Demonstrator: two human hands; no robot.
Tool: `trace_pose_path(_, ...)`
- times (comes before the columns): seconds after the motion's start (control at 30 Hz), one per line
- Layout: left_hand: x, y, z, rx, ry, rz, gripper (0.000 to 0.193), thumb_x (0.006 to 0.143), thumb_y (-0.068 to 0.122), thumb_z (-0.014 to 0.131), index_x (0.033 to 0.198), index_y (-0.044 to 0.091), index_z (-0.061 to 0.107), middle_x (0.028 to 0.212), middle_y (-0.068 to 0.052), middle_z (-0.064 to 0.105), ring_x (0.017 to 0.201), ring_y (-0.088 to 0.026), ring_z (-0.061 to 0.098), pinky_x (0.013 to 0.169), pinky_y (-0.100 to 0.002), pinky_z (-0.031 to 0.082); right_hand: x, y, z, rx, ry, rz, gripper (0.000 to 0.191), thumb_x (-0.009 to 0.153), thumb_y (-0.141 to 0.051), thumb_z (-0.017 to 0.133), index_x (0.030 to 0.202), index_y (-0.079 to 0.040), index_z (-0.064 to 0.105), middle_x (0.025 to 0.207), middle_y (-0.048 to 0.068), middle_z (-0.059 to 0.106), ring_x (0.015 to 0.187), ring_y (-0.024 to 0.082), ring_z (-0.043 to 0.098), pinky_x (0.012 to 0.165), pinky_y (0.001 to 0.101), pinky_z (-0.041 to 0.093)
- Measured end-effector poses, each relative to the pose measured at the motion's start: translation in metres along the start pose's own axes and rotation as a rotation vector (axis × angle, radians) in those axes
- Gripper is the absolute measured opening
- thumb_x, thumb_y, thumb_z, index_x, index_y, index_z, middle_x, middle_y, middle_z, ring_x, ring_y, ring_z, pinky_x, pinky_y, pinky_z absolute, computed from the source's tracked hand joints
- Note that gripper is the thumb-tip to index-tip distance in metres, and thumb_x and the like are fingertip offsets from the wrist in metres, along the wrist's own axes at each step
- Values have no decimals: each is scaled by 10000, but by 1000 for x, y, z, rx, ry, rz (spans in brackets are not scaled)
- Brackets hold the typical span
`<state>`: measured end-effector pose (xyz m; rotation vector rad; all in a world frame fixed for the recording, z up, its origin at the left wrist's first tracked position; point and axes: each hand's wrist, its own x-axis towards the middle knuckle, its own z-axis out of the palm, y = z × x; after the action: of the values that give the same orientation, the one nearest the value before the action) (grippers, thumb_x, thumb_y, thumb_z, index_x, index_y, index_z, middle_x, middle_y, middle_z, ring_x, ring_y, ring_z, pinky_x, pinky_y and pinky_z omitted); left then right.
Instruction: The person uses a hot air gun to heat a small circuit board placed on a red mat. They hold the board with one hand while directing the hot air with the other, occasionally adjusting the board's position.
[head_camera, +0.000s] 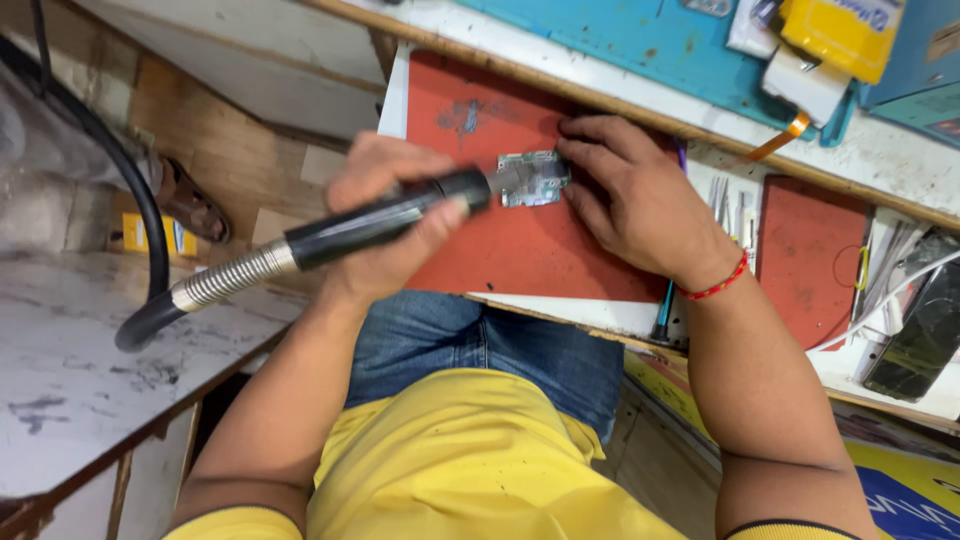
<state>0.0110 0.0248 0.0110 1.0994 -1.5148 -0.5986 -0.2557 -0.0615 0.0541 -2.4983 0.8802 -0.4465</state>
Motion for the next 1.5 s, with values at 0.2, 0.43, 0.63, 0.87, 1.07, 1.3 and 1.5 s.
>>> trace_pose_path(0.2, 0, 0, 1, 10, 8, -9, 298, 918, 273, 820, 1061, 33, 717, 1037, -106, 734, 951, -230, 679, 914, -333, 538, 0, 0, 0, 12, -5, -11, 403, 916, -57, 723, 1297, 40, 636, 1384, 203, 597, 1236, 396, 603, 1044, 429, 515)
trace_pose_path(0.43, -3, -3, 2, -17, 22, -74, 345, 948, 318, 820, 1101, 29, 710, 1060, -105, 729, 950, -216, 690, 841, -325, 563, 0, -1, -1, 9, -12, -6, 407, 911, -54, 722, 1301, 34, 642, 1384, 198, 596, 1233, 391, 604, 1033, 428, 517)
trace_pose_path(0.63, -4, -5, 4, 3, -36, 3, 351, 935, 360, 805, 1086, 53, 727, 1024, -91, 737, 929, -188, 707, 843, -315, 578, 1, -2, -1, -2, -15, -10, 404, 918, -58, 728, 1302, 34, 639, 1389, 192, 595, 1241, 388, 604, 1039, 430, 517)
trace_pose_path(0.87, -4, -5, 2, -9, -68, 8, 337, 909, 340, 808, 1055, 45, 735, 978, -88, 738, 901, -197, 698, 767, -308, 551, -1, -1, -1, 5, -20, 3, 419, 905, -48, 728, 1306, 37, 638, 1389, 198, 593, 1242, 390, 601, 1041, 428, 515)
trace_pose_path(1.07, 0, -5, 2, -21, -138, 58, 350, 880, 366, 792, 1035, 59, 729, 924, -75, 732, 865, -202, 685, 835, -346, 533, -1, 2, 0, -6, -16, 11, 433, 911, -56, 727, 1311, 66, 619, 1395, 208, 586, 1249, 396, 595, 1058, 426, 508)
trace_pose_path(1.3, -1, -1, 0, -28, -50, 1, 337, 943, 357, 790, 1073, 51, 734, 983, -89, 745, 903, -203, 710, 876, -325, 552, -4, 5, 3, -11, 5, -5, 399, 918, -64, 739, 1285, 55, 635, 1388, 200, 598, 1250, 387, 603, 1061, 424, 513)
trace_pose_path(1.5, 2, 0, -1, -10, -67, -9, 315, 908, 275, 829, 1050, 13, 727, 968, -108, 731, 884, -227, 674, 835, -328, 541, -2, -26, -27, 26, 146, -25, 195, 944, -33, 762, 1120, 10, 690, 1201, 150, 694, 1109, 345, 695, 966, 400, 567)
